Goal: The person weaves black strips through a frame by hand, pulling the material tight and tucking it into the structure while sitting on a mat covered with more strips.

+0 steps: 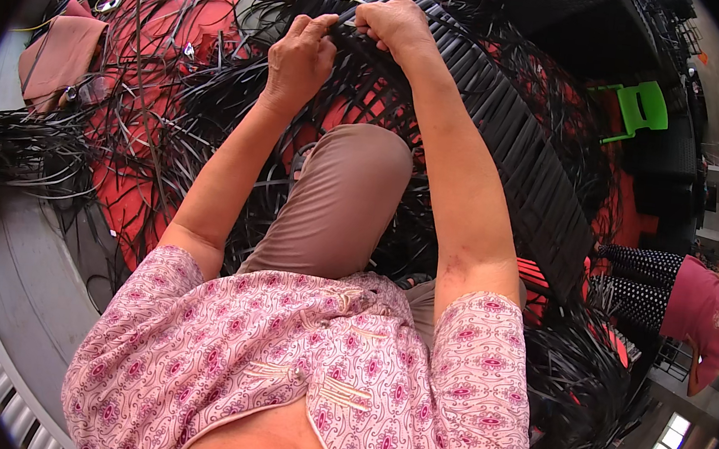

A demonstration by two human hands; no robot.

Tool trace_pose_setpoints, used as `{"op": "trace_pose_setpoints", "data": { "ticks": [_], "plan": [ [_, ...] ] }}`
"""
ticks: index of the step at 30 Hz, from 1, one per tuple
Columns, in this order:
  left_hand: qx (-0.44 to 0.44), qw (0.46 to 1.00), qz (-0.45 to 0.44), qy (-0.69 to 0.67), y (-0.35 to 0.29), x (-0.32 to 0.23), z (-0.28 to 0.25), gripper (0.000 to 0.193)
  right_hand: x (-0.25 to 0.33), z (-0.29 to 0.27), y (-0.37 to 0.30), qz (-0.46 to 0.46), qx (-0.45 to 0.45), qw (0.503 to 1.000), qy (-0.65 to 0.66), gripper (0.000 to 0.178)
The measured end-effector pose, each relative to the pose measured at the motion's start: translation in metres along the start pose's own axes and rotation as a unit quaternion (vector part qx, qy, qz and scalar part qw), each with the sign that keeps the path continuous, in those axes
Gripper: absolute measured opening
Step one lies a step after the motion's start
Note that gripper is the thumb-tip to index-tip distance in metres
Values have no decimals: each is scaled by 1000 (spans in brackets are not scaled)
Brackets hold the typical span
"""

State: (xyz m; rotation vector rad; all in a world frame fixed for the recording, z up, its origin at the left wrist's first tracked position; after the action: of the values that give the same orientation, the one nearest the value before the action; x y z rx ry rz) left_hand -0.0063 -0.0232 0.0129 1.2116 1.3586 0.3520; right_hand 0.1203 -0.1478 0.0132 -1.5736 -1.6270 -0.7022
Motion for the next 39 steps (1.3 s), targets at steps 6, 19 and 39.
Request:
{"op": "trace_pose_setpoints", "data": {
  "ticks": [6, 19, 39],
  "plan": [
    [-7, 993, -107, -46, -2, 17, 3, 36, 0, 1, 0, 5, -18, 1000, -25, 14],
    [138, 984, -106, 33, 24, 15, 16, 21, -13, -8, 0, 43, -50, 995, 79, 18],
    [451, 842, 129, 265, 67, -17, 103, 27, -34, -8, 27, -112, -143, 983, 1, 21]
  ]
}}
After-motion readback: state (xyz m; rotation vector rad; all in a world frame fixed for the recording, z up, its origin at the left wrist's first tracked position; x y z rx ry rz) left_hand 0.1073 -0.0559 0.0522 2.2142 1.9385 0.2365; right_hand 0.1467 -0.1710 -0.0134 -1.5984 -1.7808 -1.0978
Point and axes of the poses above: each hand's wrist, its own y-axis towards the middle knuckle, its own z-axis out of the palm, x = y × z, the point moved 9 cm from there along y, towards the middle knuckle, and after that the axes turned 15 degrees about -x, right-handed, at the moved point
